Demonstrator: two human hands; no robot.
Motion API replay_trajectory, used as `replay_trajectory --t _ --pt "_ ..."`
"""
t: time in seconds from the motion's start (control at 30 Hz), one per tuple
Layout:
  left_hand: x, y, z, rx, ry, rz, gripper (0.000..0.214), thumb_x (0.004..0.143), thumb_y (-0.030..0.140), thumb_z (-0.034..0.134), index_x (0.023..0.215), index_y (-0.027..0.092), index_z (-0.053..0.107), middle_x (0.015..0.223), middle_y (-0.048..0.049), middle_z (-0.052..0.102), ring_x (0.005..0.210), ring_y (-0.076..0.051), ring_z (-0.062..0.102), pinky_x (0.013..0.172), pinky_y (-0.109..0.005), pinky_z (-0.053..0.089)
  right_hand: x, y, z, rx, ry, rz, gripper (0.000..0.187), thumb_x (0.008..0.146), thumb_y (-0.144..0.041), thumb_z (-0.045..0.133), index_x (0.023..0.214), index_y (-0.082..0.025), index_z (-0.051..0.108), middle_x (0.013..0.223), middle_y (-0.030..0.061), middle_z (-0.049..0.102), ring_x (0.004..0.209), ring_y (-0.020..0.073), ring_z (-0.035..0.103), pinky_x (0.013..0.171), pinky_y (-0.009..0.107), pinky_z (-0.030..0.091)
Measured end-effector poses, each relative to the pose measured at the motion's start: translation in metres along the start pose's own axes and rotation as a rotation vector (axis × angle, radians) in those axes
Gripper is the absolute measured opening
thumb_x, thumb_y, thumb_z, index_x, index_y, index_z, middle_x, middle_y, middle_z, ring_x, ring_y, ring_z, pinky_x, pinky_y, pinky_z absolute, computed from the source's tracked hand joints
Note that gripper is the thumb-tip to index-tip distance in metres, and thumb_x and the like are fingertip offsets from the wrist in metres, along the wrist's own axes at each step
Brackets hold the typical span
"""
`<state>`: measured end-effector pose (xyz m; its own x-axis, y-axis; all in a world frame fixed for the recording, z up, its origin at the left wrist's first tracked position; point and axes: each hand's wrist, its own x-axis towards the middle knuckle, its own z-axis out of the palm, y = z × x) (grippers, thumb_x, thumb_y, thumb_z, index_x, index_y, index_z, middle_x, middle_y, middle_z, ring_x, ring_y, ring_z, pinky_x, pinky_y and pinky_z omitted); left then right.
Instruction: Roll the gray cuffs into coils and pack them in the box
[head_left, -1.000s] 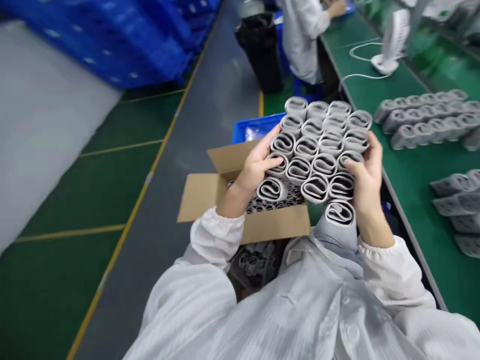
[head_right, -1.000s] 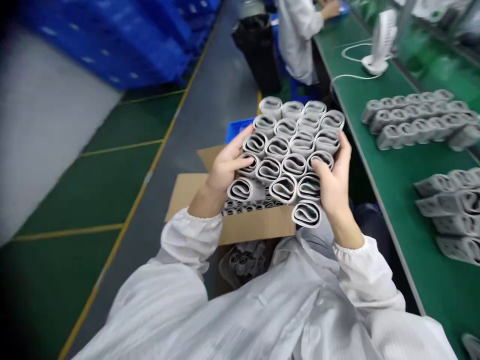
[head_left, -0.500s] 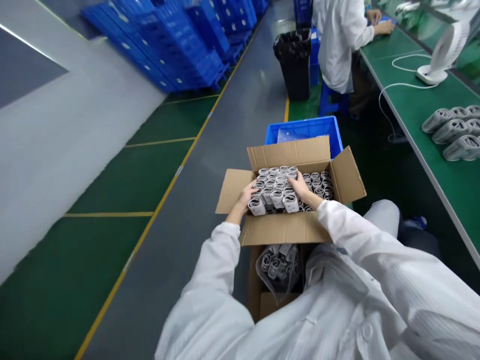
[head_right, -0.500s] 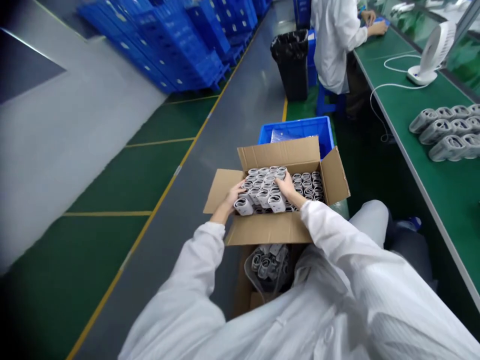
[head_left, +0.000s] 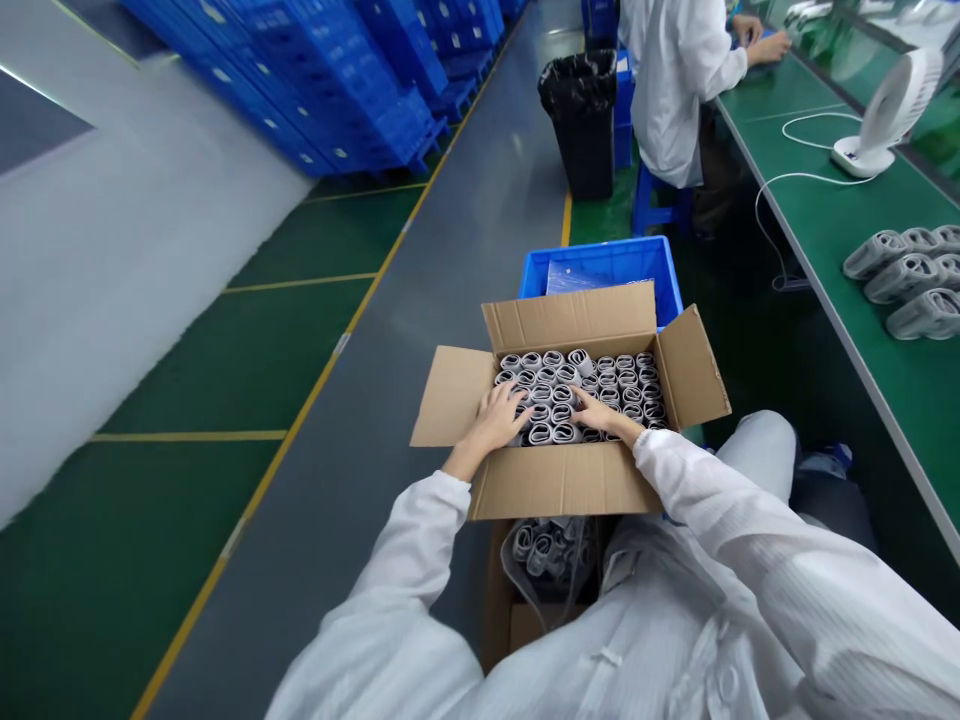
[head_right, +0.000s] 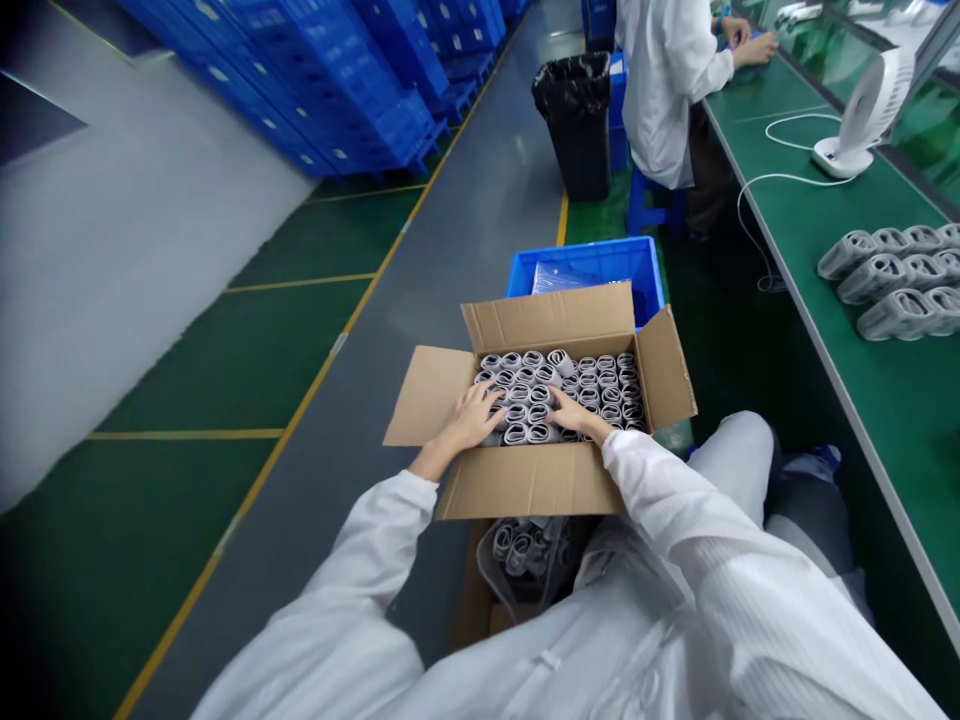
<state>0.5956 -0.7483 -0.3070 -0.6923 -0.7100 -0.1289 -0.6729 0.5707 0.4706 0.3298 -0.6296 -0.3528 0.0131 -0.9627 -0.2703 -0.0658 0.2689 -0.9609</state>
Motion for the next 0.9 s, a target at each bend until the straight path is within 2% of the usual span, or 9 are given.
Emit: replay_trajectory --t 0.17,0.3,0.43,0.53,0.6,0.67,0.77,0.83,0.9 --pt "0.088 0.08 0.031 0.014 0.006 0.159 0.054 0.106 0.041 0.057 0.157 0.029 0.069 0.185 -0.0108 0.047 0.175 -0.033 0.034 0.147 -0.058 0.015 -0.005 -0.017 -0.013 -0.055 -0.038 0.015 0.083 0.075 -0.007 0.071 0.157 -0.012 0.065 0.158 0.0163 0.073 0.15 0.0357 0.062 0.136 0.053 0.043" --pt "0.121 0.14 0.05 0.079 -0.081 0.14 0.038 0.092 0.043 0.071 0.122 0.025 0.085 0.154 -0.023 0.074 0.163 -0.047 0.048 0.141 -0.073 0.015 -0.062 -0.032 -0.042 -0.069 0.01 0.027 0.049 0.082 -0.012 0.078 0.132 -0.014 0.081 0.142 0.0143 0.083 0.135 0.0366 0.074 0.13 0.053 0.051" --pt "0.124 0.167 0.027 0.253 -0.133 0.022 0.04 0.083 0.054 0.067 0.103 0.023 0.084 0.125 -0.0311 0.082 0.148 -0.065 0.053 0.117 -0.099 0.021 -0.2 -0.046 -0.114 0.02 0.046 -0.085 0.039 0.101 -0.034 0.078 0.137 -0.019 0.08 0.142 0.0121 0.083 0.126 0.0274 0.081 0.115 0.041 0.062" --pt "0.127 0.212 -0.005 0.41 -0.195 -0.036 0.042 0.092 0.055 0.055 0.094 0.022 0.08 0.104 -0.0275 0.082 0.119 -0.061 0.072 0.11 -0.092 0.041 -0.339 -0.063 -0.164 0.146 0.246 -0.228 0.044 0.108 -0.045 0.072 0.145 -0.021 0.075 0.135 0.0132 0.084 0.12 0.025 0.083 0.108 0.04 0.066" --pt "0.12 0.273 -0.019 0.364 -0.155 0.073 0.044 0.1 0.059 0.051 0.103 0.025 0.079 0.105 -0.0211 0.081 0.104 -0.051 0.077 0.101 -0.073 0.058 -0.426 -0.074 -0.191 0.103 0.497 -0.322 0.037 0.108 -0.042 0.073 0.141 -0.025 0.078 0.127 0.0114 0.085 0.112 0.025 0.084 0.102 0.041 0.068" --pt "0.104 0.355 -0.017 0.158 -0.002 0.408 0.036 0.106 0.055 0.053 0.116 0.03 0.077 0.11 -0.0129 0.08 0.106 -0.041 0.077 0.102 -0.06 0.061 -0.496 -0.083 -0.216 -0.037 0.893 -0.41 0.026 0.108 -0.036 0.07 0.13 -0.027 0.082 0.116 0.0083 0.084 0.094 0.023 0.082 0.09 0.041 0.069" --pt "0.077 0.494 0.022 -0.255 -0.035 0.945 0.033 0.105 0.046 0.069 0.135 0.031 0.074 0.116 -0.0087 0.076 0.107 -0.032 0.075 0.105 -0.047 0.062 -0.559 -0.085 -0.257 -0.45 1.46 -0.341 0.026 0.098 -0.025 0.069 0.121 -0.027 0.082 0.111 0.0076 0.082 0.097 0.0265 0.079 0.095 0.047 0.068" --pt "0.067 0.578 0.065 -0.414 -0.093 1.173 0.049 0.103 0.042 0.075 0.149 0.03 0.069 0.138 -0.0122 0.072 0.127 -0.034 0.07 0.118 -0.05 0.058 -0.574 -0.079 -0.283 -0.687 1.552 -0.191 0.045 0.087 -0.021 0.07 0.131 -0.025 0.079 0.129 0.0117 0.081 0.12 0.0339 0.076 0.112 0.057 0.063" --pt "0.066 0.644 0.112 -0.454 -0.15 1.268 0.068 0.097 0.04 0.083 0.161 0.029 0.062 0.164 -0.0166 0.058 0.15 -0.041 0.058 0.128 -0.057 0.05 -0.572 -0.067 -0.303 -0.791 1.441 -0.086 0.065 0.08 -0.022 0.071 0.145 -0.022 0.072 0.15 0.0165 0.075 0.141 0.0402 0.069 0.126 0.065 0.053"
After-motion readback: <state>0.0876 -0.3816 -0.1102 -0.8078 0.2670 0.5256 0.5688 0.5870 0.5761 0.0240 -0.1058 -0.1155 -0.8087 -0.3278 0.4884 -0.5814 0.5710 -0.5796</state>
